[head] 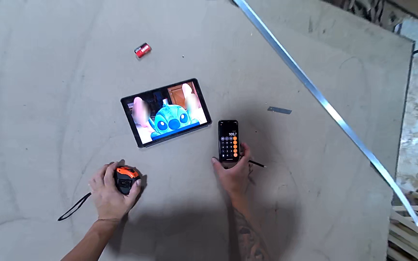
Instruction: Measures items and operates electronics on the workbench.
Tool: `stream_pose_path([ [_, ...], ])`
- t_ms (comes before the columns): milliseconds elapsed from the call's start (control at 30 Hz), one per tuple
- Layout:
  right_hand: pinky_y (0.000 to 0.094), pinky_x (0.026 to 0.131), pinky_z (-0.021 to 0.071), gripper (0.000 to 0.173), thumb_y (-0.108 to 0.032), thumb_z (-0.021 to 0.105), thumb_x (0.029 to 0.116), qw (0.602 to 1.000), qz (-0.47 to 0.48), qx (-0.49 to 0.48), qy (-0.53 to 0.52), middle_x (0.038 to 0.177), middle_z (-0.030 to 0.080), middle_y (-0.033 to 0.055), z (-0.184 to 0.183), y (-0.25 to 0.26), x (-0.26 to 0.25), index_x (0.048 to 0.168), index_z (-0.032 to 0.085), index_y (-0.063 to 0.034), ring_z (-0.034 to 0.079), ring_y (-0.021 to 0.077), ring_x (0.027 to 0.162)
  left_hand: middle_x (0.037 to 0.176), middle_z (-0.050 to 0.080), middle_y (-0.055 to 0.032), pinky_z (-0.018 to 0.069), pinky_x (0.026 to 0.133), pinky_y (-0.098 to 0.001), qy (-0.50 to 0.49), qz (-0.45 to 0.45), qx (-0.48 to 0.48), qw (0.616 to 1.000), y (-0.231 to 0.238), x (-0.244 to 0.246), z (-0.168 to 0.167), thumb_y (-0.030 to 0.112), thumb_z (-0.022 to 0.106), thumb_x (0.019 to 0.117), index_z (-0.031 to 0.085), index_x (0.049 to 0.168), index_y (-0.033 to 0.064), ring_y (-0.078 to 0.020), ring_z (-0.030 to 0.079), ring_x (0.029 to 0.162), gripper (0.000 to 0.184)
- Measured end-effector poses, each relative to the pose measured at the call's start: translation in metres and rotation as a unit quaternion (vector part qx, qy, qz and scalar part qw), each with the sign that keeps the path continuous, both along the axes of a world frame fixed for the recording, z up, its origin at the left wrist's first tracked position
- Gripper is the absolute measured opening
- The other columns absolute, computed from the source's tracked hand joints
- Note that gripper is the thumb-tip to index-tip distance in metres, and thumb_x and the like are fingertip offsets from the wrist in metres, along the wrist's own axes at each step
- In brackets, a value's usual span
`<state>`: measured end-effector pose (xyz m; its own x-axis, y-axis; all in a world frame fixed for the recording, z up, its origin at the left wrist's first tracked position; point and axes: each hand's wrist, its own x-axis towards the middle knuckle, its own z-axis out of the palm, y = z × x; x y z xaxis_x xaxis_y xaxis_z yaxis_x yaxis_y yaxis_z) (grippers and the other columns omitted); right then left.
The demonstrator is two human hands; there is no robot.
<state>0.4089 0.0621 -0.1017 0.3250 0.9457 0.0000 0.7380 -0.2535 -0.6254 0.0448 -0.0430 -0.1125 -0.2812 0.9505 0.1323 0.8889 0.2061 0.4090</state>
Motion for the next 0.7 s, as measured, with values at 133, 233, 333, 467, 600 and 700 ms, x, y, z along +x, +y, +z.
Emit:
stream_pose_path([
  [133,0.0625,0.101,0.0434,0.112,-0.055,0.088,0.0681,0.999,-0.043,0.007,-0.008,0.137,0.058,0.0095,0.004,0.026,-0.003,0.155,0.031,-0.0141,0.058,0.0313,0.117,0.141,0.055,-0.0242,0.0391,0.107,-0.0615,-0.001,0.007,-0.004,1.0,0.0,0.0,0.003,0.077,0.055,0.0781,0.052,0.146,0.0083,-0.0453,0.052,0.129,0.097],
  [233,0.0577,0.101,0.0483,0.114,-0.062,0.087,0.069,0.997,-0.062,0.032,0.028,0.141,0.057,0.012,0.021,0.031,0.007,0.154,0.032,-0.0106,0.057,0.0315,0.124,0.142,0.054,-0.0243,0.0399,0.105,-0.0636,-0.004,0.01,-0.002,1.0,-0.003,-0.001,0.005,0.079,0.056,0.0776,0.051,0.147,0.0096,-0.0458,0.052,0.129,0.098],
  [333,0.0504,0.103,0.0506,0.092,-0.047,0.081,0.0856,0.998,-0.029,0.05,0.04,0.143,0.056,0.0113,0.046,-0.019,0.01,0.154,0.032,-0.01,0.056,0.0273,0.129,0.141,0.055,-0.0237,0.0407,0.104,-0.0627,-0.006,0.011,0.003,1.0,0.0,0.0,0.007,0.083,0.055,0.0753,0.051,0.148,0.0106,-0.0447,0.053,0.128,0.103],
  [467,0.0377,0.077,0.0629,0.034,-0.019,0.058,0.1036,0.997,-0.001,-0.013,0.078,0.099,0.072,0.0067,0.068,-0.139,-0.042,0.133,0.055,-0.0017,0.072,0.0156,0.085,0.133,0.06,-0.0226,0.0463,0.097,-0.0598,-0.03,0.007,0.013,0.999,0.0,0.001,0.007,0.081,0.06,0.0753,0.052,0.147,0.0117,-0.0429,0.058,0.12,0.1],
  [600,0.0341,0.082,0.0628,0.034,-0.019,0.041,0.1111,0.941,0.161,-0.159,0.25,0.099,0.075,0.0017,0.101,-0.231,-0.113,0.136,0.056,-0.0031,0.073,0.0118,0.088,0.131,0.06,-0.0206,0.0536,0.096,-0.0546,-0.162,-0.078,0.016,0.984,-0.029,-0.005,0.02,0.062,0.076,0.0779,0.049,0.151,0.0112,-0.0362,0.06,0.118,0.093],
  [700,0.036,0.092,0.0609,0.034,-0.019,0.045,0.1101,0.926,0.165,-0.13,0.315,0.118,0.072,0.0062,0.124,-0.255,-0.136,0.138,0.053,-0.0004,0.071,0.0151,0.108,0.147,0.056,-0.0075,0.0508,0.109,-0.045,-0.363,-0.204,-0.142,0.898,-0.081,-0.006,0.062,0.048,0.076,0.0823,0.041,0.157,0.0157,-0.0193,0.056,0.133,0.089],
])
